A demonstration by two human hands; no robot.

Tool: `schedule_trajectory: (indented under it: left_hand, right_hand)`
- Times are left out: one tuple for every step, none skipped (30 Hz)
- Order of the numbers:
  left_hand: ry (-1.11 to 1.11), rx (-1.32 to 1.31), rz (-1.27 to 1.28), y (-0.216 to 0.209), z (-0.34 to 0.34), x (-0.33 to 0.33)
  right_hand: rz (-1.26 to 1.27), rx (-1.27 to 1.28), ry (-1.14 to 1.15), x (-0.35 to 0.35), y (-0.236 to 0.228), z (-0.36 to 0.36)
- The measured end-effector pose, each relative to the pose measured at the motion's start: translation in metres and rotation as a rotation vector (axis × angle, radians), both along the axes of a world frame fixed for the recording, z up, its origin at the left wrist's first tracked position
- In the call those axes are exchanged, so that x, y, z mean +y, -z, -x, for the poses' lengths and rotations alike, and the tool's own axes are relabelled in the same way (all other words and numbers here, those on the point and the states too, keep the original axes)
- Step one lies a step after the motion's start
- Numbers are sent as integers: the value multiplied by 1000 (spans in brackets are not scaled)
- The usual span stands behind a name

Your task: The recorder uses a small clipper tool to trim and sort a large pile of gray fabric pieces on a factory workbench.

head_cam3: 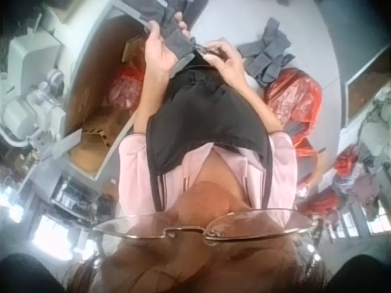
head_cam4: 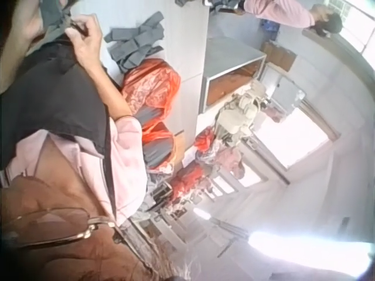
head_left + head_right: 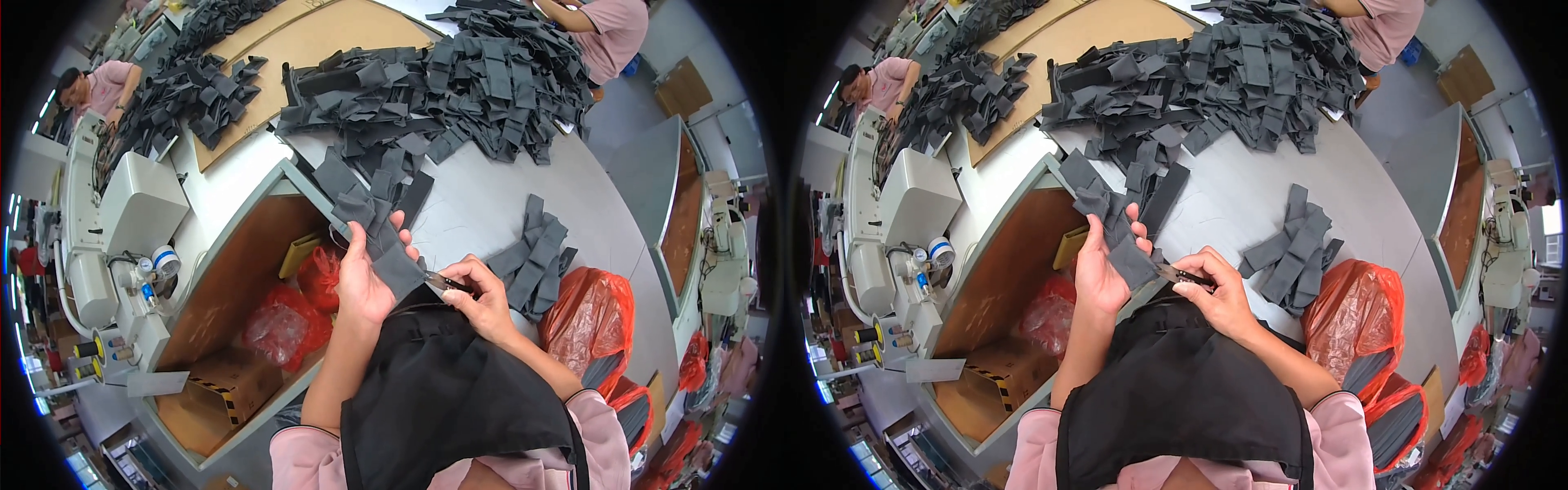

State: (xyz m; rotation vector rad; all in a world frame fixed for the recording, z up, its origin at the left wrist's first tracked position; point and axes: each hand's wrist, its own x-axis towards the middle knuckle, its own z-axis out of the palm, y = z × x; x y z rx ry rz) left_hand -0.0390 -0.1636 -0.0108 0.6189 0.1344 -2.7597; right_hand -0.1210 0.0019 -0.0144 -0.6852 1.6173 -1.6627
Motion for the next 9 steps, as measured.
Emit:
schedule_trajectory:
  left_hand:
    - [-1, 2, 1, 3, -1, 0]
    - [21, 23, 12, 7, -3, 0]
    - [43, 45, 23, 10, -4, 0]
    - [42, 45, 23, 9, -4, 0]
    - [38, 79, 9, 8, -4, 1]
    - [33, 112, -5, 8, -4, 1]
    - [26, 113, -3, 7, -5, 2]
    - [11, 55, 42, 7, -5, 2]
    - [-5, -4, 85, 7, -5, 2]
  right_hand:
    - [-1, 26, 7, 0, 2, 0]
    - [-2, 51, 14, 1, 2, -1]
    - [-2, 52, 13, 1, 1, -1]
    - [-5, 77, 9, 1, -1, 0]
    - [-9, 102, 4, 1, -2, 0]
    - [-11, 101, 3, 1, -1, 0]
    - [-4, -64, 24, 3, -1, -1]
    - [1, -230, 44, 4, -1, -1]
    - [1, -231, 36, 4, -1, -2]
